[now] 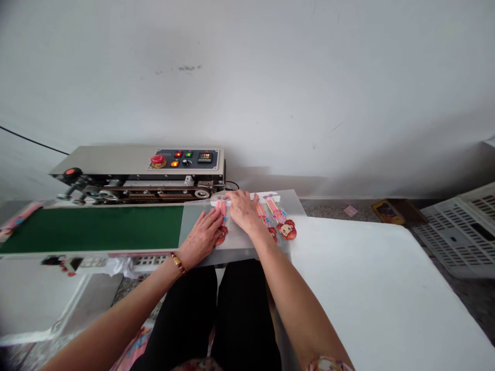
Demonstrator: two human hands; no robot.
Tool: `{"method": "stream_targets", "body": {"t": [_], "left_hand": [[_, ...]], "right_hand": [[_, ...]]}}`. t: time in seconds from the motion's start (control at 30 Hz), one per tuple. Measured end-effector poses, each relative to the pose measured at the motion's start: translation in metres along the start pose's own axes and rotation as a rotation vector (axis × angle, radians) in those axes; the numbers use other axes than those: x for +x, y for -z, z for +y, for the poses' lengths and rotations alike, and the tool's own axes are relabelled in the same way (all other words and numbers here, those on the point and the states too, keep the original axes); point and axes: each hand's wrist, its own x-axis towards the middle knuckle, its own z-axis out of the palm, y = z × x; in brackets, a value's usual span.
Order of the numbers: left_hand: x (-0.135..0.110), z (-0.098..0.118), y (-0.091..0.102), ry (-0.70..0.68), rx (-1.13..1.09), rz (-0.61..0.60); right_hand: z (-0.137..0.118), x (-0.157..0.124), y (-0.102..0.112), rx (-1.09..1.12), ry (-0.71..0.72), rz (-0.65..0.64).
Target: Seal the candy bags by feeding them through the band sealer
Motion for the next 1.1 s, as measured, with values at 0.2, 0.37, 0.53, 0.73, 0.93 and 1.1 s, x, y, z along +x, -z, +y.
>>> {"method": "stream_targets", "body": {"t": [0.2,0.37,0.53,0.73,0.93,1.1], "left_hand": [[-0.001,-0.011,0.005,0.019,0.024,-0.001],[-0.018,-0.04,0.019,0.049,0.025,-0.013],[-0.044,-0.079,0.044,0.135,0.083,0.029],[-0.031,-0.042,0.041,0.127,0.088,0.131],[0.007,0.011,0.006,0.03,0.008,-0.002],[-0.001,-0.006,0.011,0.08,0.018,-0.061]], "right_hand": [[0.014,-0.044,0.008,-0.023,0.004,0.213],[0.053,-0.099,0.011,-0.215,-0.034,0.289],[0.051,-0.112,0.007,-0.293,-0.005,0.184],[-0.016,-0.081,-0.01,-0.201,0.038,0.14],[-0.017,-0.073,-0.009,-0.136,0.014,0.127],[0.045,-0.098,0.007,-0.233,-0.094,0.261]]}}
